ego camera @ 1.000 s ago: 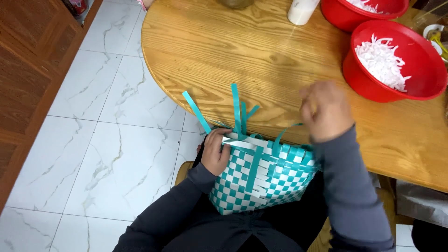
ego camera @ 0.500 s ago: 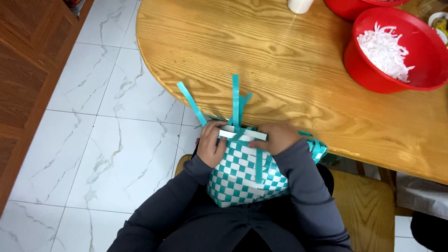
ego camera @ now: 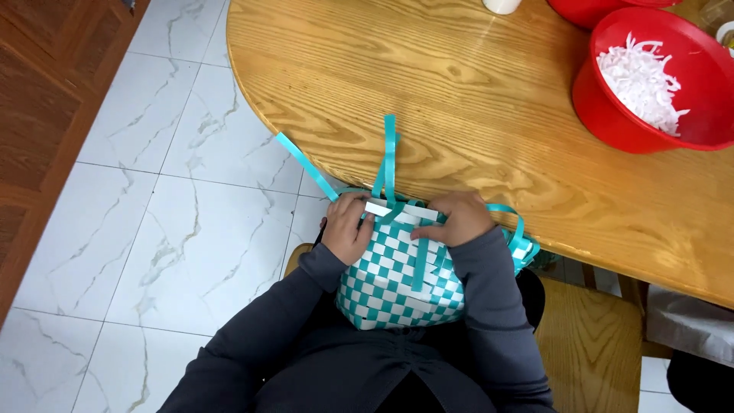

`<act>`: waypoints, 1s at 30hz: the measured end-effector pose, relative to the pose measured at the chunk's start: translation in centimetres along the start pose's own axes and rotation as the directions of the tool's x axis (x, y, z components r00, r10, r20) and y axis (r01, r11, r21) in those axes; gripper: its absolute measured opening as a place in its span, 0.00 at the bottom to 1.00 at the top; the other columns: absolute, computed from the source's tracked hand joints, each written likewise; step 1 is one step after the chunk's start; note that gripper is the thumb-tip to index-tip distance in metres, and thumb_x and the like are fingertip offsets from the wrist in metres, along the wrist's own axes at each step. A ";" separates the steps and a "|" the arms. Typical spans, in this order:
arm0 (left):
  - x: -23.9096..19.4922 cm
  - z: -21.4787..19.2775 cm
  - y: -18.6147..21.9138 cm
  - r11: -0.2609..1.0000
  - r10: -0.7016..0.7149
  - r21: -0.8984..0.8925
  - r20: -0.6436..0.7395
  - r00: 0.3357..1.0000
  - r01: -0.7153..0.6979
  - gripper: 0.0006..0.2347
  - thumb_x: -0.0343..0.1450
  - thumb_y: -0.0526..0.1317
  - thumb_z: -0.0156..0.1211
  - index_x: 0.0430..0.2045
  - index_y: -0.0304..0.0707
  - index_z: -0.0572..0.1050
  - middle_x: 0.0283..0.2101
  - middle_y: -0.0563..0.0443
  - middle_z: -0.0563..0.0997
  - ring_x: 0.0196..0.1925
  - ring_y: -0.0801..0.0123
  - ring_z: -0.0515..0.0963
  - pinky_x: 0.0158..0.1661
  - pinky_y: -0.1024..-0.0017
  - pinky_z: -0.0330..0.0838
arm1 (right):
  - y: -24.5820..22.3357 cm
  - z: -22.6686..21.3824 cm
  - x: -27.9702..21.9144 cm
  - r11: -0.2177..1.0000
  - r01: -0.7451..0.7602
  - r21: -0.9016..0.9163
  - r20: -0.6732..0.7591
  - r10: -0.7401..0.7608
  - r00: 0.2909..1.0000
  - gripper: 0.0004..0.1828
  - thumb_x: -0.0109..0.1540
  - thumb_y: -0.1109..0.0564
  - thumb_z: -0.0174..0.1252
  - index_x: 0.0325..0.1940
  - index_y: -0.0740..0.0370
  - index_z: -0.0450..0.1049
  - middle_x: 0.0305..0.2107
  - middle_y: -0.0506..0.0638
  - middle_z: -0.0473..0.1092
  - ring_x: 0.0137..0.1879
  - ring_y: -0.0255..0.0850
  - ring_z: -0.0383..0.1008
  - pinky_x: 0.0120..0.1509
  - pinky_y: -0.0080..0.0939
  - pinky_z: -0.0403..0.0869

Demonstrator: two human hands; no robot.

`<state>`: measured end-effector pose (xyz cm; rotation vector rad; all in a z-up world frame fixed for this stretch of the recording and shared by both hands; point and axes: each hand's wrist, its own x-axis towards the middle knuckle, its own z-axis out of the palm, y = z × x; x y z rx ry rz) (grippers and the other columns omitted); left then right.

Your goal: Weaving and tucking plastic strips to finish the edge of a handmade basket

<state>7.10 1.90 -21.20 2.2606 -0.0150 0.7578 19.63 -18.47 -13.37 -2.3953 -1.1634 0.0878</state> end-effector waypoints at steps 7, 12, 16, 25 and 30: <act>0.0 -0.1 0.3 1.000 0.003 0.019 -0.012 1.000 -0.002 0.07 0.74 0.40 0.45 0.25 0.42 0.65 0.45 0.50 0.72 0.49 0.57 0.72 0.46 0.63 0.60 | 2.4 2.0 -0.4 0.991 0.071 0.114 -0.106 -0.059 0.993 0.12 0.58 0.46 0.61 0.27 0.53 0.76 0.21 0.43 0.72 0.37 0.45 0.72 0.46 0.42 0.63; 0.0 0.0 0.3 0.999 0.004 0.044 -0.008 1.000 -0.004 0.07 0.74 0.40 0.45 0.26 0.42 0.65 0.46 0.50 0.73 0.49 0.57 0.72 0.45 0.65 0.60 | 2.2 1.5 -0.3 0.981 0.158 0.112 -0.128 -0.143 0.981 0.18 0.63 0.42 0.54 0.26 0.54 0.73 0.18 0.48 0.68 0.33 0.49 0.71 0.42 0.46 0.64; 0.1 -0.2 0.5 0.998 0.014 0.057 -0.011 1.000 -0.013 0.08 0.74 0.40 0.45 0.25 0.42 0.65 0.45 0.50 0.73 0.48 0.57 0.72 0.44 0.65 0.60 | 3.4 2.1 -0.7 0.985 0.110 0.135 -0.101 -0.097 0.990 0.28 0.67 0.34 0.38 0.27 0.51 0.73 0.21 0.45 0.70 0.37 0.45 0.71 0.48 0.45 0.62; 0.1 0.0 0.2 0.998 0.021 0.055 0.000 1.000 -0.021 0.08 0.75 0.40 0.43 0.25 0.41 0.65 0.45 0.48 0.72 0.49 0.56 0.72 0.45 0.64 0.60 | 3.8 2.6 -0.8 0.987 0.056 0.150 -0.073 -0.045 0.996 0.33 0.66 0.31 0.33 0.33 0.52 0.76 0.28 0.48 0.74 0.44 0.49 0.73 0.53 0.46 0.62; 0.0 -0.1 0.3 1.000 0.002 -0.023 0.012 1.000 -0.002 0.08 0.75 0.40 0.42 0.26 0.41 0.65 0.46 0.47 0.72 0.50 0.54 0.71 0.46 0.62 0.58 | -0.3 -0.3 -0.6 0.988 0.109 0.106 -0.087 -0.099 0.991 0.19 0.50 0.37 0.67 0.34 0.51 0.78 0.27 0.47 0.75 0.41 0.47 0.74 0.49 0.47 0.64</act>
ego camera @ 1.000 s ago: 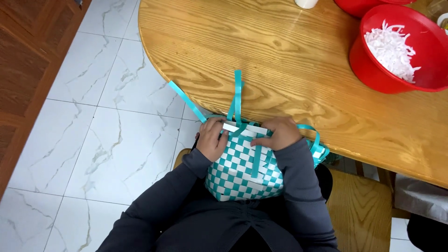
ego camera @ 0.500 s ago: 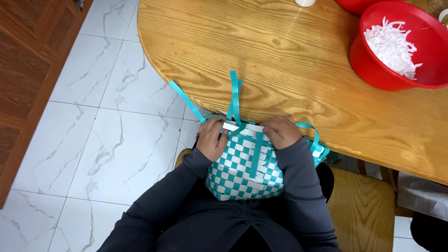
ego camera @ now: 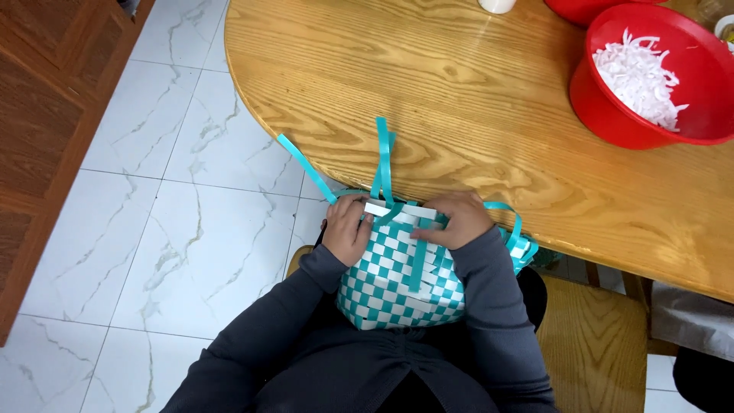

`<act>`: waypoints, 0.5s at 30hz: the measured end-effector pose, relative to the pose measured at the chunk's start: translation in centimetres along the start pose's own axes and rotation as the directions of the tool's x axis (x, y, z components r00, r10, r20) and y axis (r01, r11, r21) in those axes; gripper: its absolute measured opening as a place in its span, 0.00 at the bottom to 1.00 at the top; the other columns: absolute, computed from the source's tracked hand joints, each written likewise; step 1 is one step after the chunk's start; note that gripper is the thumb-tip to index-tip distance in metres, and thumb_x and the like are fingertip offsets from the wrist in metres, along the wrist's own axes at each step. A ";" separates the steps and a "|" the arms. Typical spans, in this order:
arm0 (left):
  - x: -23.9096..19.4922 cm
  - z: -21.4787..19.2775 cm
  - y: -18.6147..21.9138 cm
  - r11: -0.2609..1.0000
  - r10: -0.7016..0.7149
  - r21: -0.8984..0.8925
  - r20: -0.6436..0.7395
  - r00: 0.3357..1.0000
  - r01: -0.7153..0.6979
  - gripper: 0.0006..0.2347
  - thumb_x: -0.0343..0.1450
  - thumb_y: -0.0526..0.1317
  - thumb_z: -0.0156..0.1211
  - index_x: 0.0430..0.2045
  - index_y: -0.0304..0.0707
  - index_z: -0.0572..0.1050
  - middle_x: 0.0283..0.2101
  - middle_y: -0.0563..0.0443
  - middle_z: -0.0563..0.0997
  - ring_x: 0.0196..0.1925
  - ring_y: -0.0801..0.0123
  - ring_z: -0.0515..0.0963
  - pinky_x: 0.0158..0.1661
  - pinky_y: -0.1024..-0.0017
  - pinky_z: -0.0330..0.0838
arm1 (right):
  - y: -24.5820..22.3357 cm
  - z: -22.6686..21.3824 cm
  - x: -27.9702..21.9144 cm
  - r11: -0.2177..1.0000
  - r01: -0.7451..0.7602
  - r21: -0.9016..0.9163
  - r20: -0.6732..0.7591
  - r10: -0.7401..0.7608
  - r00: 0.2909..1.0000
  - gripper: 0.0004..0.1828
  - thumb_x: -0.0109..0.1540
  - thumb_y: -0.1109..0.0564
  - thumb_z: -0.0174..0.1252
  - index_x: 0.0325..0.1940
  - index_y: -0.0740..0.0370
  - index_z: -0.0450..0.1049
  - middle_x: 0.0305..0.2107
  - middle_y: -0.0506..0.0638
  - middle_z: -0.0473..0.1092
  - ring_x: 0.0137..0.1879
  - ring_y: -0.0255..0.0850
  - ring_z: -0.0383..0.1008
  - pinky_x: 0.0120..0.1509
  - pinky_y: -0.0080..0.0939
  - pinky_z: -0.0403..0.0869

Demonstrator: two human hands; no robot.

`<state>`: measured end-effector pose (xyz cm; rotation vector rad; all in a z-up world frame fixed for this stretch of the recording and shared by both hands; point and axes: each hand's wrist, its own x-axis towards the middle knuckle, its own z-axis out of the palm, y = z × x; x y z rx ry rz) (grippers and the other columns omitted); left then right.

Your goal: Weaving and tucking plastic strips to finish the edge of a handmade basket

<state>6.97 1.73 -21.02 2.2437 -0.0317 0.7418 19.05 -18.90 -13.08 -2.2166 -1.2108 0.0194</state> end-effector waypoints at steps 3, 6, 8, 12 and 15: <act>0.2 -0.1 0.0 0.998 0.001 -0.059 0.001 1.000 -0.001 0.07 0.74 0.38 0.44 0.26 0.41 0.65 0.47 0.47 0.71 0.52 0.51 0.70 0.46 0.61 0.59 | 1.2 0.5 0.1 0.996 0.047 0.078 -0.013 -0.046 0.999 0.23 0.47 0.39 0.70 0.38 0.52 0.79 0.29 0.47 0.77 0.40 0.46 0.75 0.47 0.46 0.68; 1.0 -1.1 1.1 0.983 0.027 -0.182 0.040 0.999 -0.019 0.08 0.74 0.36 0.44 0.23 0.39 0.64 0.45 0.45 0.72 0.49 0.49 0.72 0.47 0.58 0.62 | 1.2 -1.2 -0.6 0.952 -0.112 0.285 0.140 0.074 0.987 0.18 0.49 0.44 0.71 0.40 0.48 0.79 0.29 0.41 0.77 0.38 0.40 0.75 0.45 0.41 0.72; 1.4 -2.0 2.2 0.972 0.039 -0.235 0.059 0.997 -0.024 0.07 0.73 0.35 0.45 0.23 0.39 0.64 0.45 0.44 0.72 0.49 0.48 0.72 0.47 0.57 0.63 | -0.7 -2.3 -0.9 0.970 -0.111 0.215 0.156 0.078 0.985 0.19 0.48 0.44 0.70 0.40 0.47 0.79 0.28 0.42 0.77 0.39 0.41 0.76 0.44 0.42 0.73; 2.9 -4.7 7.5 0.957 0.062 -0.286 0.021 0.998 -0.053 0.08 0.72 0.32 0.46 0.22 0.33 0.62 0.36 0.34 0.72 0.42 0.42 0.73 0.43 0.50 0.66 | -3.0 -3.6 -2.5 0.965 -0.229 0.129 0.195 0.201 0.960 0.18 0.49 0.46 0.68 0.41 0.49 0.79 0.26 0.46 0.75 0.35 0.43 0.76 0.39 0.42 0.75; 2.4 -4.2 6.7 0.964 0.079 -0.258 0.028 0.996 -0.070 0.08 0.72 0.33 0.46 0.20 0.34 0.63 0.37 0.37 0.73 0.45 0.42 0.72 0.47 0.47 0.64 | -2.2 -3.2 -3.2 0.942 -0.293 0.165 0.225 0.254 0.941 0.15 0.50 0.47 0.68 0.40 0.49 0.79 0.25 0.43 0.74 0.34 0.39 0.75 0.37 0.39 0.74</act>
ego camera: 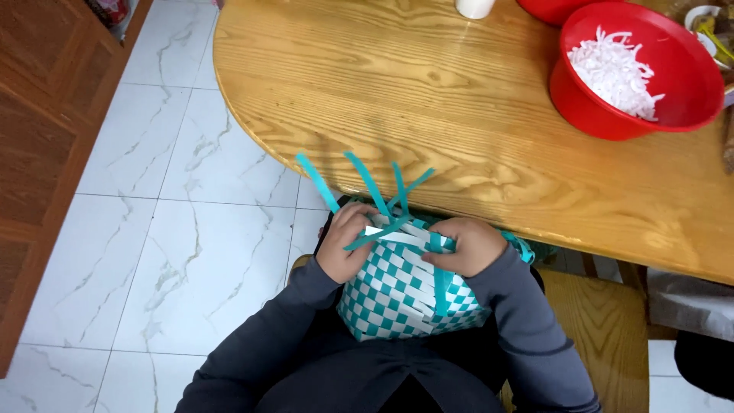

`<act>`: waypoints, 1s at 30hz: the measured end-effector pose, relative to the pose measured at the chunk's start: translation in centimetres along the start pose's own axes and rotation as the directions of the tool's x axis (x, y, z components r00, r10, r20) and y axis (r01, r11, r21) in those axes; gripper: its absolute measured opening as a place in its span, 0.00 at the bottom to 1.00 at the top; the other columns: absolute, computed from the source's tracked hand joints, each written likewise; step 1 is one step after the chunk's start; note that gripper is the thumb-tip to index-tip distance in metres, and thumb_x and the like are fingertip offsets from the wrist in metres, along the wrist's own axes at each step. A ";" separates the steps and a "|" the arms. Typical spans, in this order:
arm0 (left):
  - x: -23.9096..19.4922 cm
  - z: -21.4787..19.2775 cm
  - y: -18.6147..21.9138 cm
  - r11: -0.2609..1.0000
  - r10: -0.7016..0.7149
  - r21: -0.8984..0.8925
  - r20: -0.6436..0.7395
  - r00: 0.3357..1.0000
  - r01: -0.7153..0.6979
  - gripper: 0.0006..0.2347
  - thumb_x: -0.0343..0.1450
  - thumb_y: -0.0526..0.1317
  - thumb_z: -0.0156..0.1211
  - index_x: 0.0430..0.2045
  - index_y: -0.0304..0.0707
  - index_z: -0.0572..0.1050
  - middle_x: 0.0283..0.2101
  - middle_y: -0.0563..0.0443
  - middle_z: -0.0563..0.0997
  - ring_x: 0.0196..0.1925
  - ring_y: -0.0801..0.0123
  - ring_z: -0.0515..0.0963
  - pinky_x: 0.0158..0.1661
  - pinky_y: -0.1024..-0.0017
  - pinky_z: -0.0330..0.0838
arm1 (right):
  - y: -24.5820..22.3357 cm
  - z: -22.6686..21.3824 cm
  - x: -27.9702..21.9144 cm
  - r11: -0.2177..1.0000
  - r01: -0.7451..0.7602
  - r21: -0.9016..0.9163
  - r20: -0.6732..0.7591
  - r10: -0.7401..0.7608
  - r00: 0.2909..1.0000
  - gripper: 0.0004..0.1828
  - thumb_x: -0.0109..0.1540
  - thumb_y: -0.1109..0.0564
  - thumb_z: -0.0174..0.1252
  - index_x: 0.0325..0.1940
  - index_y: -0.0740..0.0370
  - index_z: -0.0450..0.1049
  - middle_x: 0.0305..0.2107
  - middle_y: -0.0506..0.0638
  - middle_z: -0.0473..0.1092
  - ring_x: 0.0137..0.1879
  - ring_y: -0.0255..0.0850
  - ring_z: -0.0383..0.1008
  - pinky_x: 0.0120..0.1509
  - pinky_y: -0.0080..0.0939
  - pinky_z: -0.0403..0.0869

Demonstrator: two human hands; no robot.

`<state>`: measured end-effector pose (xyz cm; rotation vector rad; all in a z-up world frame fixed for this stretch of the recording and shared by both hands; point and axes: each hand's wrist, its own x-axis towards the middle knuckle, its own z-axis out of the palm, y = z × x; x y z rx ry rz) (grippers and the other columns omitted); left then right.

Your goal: Weaving and tucking plastic strips to finish the edge of a handmade basket

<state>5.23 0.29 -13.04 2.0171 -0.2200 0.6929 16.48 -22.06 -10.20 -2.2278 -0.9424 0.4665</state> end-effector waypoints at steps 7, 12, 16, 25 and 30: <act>-2.1 1.1 -2.6 0.942 -0.156 0.314 0.106 0.982 0.116 0.09 0.73 0.43 0.49 0.25 0.42 0.72 0.46 0.51 0.74 0.53 0.54 0.69 0.55 0.47 0.55 | -2.4 -1.3 1.3 0.921 -0.186 -0.343 0.130 0.243 0.961 0.19 0.49 0.33 0.61 0.32 0.46 0.76 0.23 0.39 0.72 0.37 0.39 0.75 0.43 0.38 0.72; -2.9 1.8 -5.3 0.943 -0.118 0.312 0.000 0.993 0.112 0.07 0.73 0.41 0.49 0.25 0.40 0.70 0.51 0.51 0.73 0.58 0.52 0.67 0.59 0.35 0.42 | -2.9 -1.0 5.5 0.655 -0.063 -0.753 0.215 0.335 0.918 0.34 0.43 0.19 0.53 0.39 0.40 0.78 0.31 0.41 0.76 0.45 0.43 0.76 0.50 0.45 0.70; -2.6 0.8 -4.9 0.956 -0.180 0.237 0.008 0.984 0.173 0.05 0.72 0.37 0.51 0.27 0.37 0.71 0.51 0.47 0.73 0.58 0.50 0.68 0.60 0.35 0.40 | -2.7 0.5 8.8 0.827 -0.126 -0.548 0.397 0.389 0.831 0.35 0.45 0.22 0.57 0.40 0.49 0.79 0.36 0.46 0.76 0.49 0.45 0.75 0.52 0.43 0.71; -3.3 -0.2 -4.0 0.945 -0.326 -0.043 -0.109 0.939 0.323 0.03 0.69 0.37 0.60 0.25 0.42 0.73 0.53 0.52 0.69 0.61 0.50 0.64 0.61 0.42 0.48 | -2.3 1.8 5.5 0.894 -0.384 -0.231 0.281 0.439 0.853 0.27 0.44 0.33 0.68 0.30 0.57 0.78 0.31 0.53 0.75 0.47 0.49 0.74 0.52 0.41 0.71; -5.5 -0.8 -4.7 0.859 -0.407 -0.427 -0.238 0.882 0.281 0.09 0.72 0.34 0.51 0.46 0.39 0.64 0.55 0.45 0.65 0.60 0.61 0.64 0.60 0.60 0.57 | 0.8 3.6 1.2 0.912 -0.408 -0.037 0.096 0.410 0.907 0.18 0.47 0.42 0.68 0.23 0.57 0.75 0.19 0.48 0.73 0.34 0.44 0.75 0.40 0.38 0.73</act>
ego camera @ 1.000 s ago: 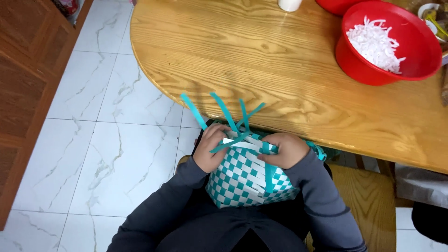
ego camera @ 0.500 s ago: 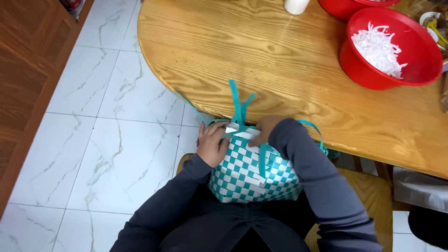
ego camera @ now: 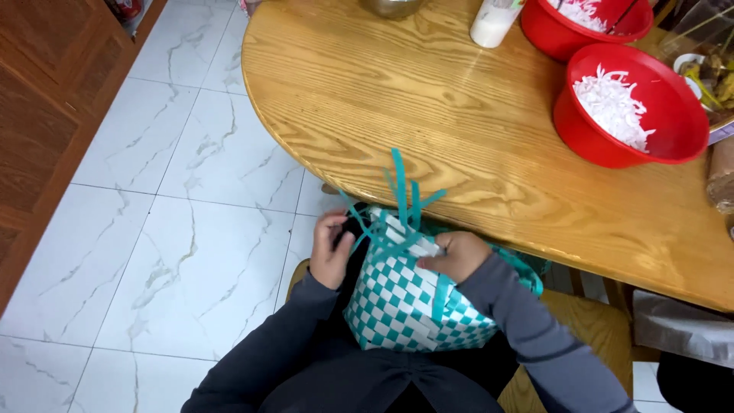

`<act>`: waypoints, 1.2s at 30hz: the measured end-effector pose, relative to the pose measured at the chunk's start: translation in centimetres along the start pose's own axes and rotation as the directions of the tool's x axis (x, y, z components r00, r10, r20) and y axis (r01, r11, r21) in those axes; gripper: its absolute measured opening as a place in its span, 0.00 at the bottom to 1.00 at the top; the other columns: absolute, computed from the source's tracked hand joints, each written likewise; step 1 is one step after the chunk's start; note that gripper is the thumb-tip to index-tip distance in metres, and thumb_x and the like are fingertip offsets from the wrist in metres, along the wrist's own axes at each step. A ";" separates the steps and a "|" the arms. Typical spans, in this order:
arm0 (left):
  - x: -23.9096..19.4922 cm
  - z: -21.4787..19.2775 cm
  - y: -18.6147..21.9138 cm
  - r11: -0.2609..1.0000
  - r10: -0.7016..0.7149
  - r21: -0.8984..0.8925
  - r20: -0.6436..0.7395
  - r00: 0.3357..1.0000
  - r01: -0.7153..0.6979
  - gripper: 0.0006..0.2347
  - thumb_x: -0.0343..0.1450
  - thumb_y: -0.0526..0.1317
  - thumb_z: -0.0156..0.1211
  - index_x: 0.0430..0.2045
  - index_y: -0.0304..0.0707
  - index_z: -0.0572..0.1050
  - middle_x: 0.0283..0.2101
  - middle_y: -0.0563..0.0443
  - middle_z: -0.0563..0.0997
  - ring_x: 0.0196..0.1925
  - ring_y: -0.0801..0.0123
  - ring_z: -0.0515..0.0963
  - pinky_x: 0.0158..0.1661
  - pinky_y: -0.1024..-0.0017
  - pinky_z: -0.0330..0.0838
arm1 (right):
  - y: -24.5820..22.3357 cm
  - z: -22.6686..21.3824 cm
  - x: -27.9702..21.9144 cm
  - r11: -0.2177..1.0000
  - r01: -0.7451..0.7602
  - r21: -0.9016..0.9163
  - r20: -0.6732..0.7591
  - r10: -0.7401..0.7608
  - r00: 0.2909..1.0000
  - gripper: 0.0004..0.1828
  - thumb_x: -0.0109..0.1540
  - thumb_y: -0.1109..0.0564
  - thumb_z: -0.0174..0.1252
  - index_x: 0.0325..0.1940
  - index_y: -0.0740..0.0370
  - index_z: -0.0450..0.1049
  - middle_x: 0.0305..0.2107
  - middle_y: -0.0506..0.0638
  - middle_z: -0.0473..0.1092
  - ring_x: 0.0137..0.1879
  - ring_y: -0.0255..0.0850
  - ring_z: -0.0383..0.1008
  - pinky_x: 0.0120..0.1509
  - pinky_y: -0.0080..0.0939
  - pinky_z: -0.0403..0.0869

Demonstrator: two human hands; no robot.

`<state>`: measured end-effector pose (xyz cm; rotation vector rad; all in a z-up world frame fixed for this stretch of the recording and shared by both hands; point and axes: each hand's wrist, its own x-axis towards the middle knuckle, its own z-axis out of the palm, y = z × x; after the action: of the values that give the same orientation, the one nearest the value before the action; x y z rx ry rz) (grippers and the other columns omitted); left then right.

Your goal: Weaving and tucking plastic strips to finish the edge of a handmade basket

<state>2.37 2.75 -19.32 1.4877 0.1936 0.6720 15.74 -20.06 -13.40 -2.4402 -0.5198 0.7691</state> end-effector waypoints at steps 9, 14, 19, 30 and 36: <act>0.2 1.7 -5.7 0.849 -0.515 0.036 0.285 0.808 0.528 0.29 0.72 0.56 0.46 0.62 0.34 0.56 0.64 0.29 0.58 0.67 0.41 0.55 0.66 0.51 0.45 | -3.1 4.4 3.0 0.970 -0.232 0.078 0.323 0.196 0.926 0.65 0.39 0.30 0.73 0.67 0.72 0.57 0.64 0.67 0.54 0.71 0.57 0.52 0.73 0.50 0.54; -0.3 2.6 1.1 0.947 -0.288 0.076 0.629 0.722 0.312 0.27 0.68 0.53 0.52 0.59 0.40 0.60 0.60 0.38 0.65 0.63 0.49 0.62 0.63 0.57 0.53 | -1.5 1.2 -2.8 0.885 0.460 0.068 0.117 -0.465 0.878 0.21 0.43 0.41 0.74 0.21 0.58 0.76 0.20 0.50 0.75 0.33 0.49 0.76 0.41 0.48 0.72; 0.1 4.5 9.9 0.998 -0.032 0.002 0.897 0.441 0.069 0.25 0.64 0.50 0.59 0.56 0.47 0.64 0.56 0.47 0.72 0.59 0.58 0.70 0.59 0.63 0.62 | -2.9 -2.3 -13.1 0.455 0.882 0.123 -0.001 -0.889 0.458 0.12 0.58 0.47 0.61 0.23 0.52 0.75 0.13 0.45 0.67 0.18 0.41 0.70 0.24 0.39 0.65; -0.9 8.1 13.7 0.977 0.107 -0.014 0.899 0.425 -0.215 0.34 0.68 0.57 0.48 0.64 0.35 0.48 0.68 0.39 0.54 0.68 0.51 0.57 0.61 0.58 0.54 | 10.2 -6.1 -22.1 0.991 0.135 0.007 -0.754 -0.083 0.651 0.38 0.41 0.50 0.71 0.55 0.59 0.74 0.43 0.45 0.76 0.49 0.28 0.69 0.58 0.31 0.67; -0.2 3.0 17.3 0.952 0.213 0.020 0.677 0.704 -0.307 0.22 0.67 0.38 0.58 0.56 0.32 0.64 0.58 0.44 0.72 0.61 0.62 0.71 0.61 0.67 0.62 | 10.3 -11.8 -21.4 0.947 0.318 -0.050 -0.861 -0.202 0.466 0.26 0.35 0.34 0.66 0.18 0.57 0.71 0.17 0.46 0.70 0.27 0.36 0.72 0.33 0.39 0.68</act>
<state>-1.29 -0.92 -2.55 1.8158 -0.5583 0.3026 8.62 -43.03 -2.32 -2.1756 -0.3897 -0.5801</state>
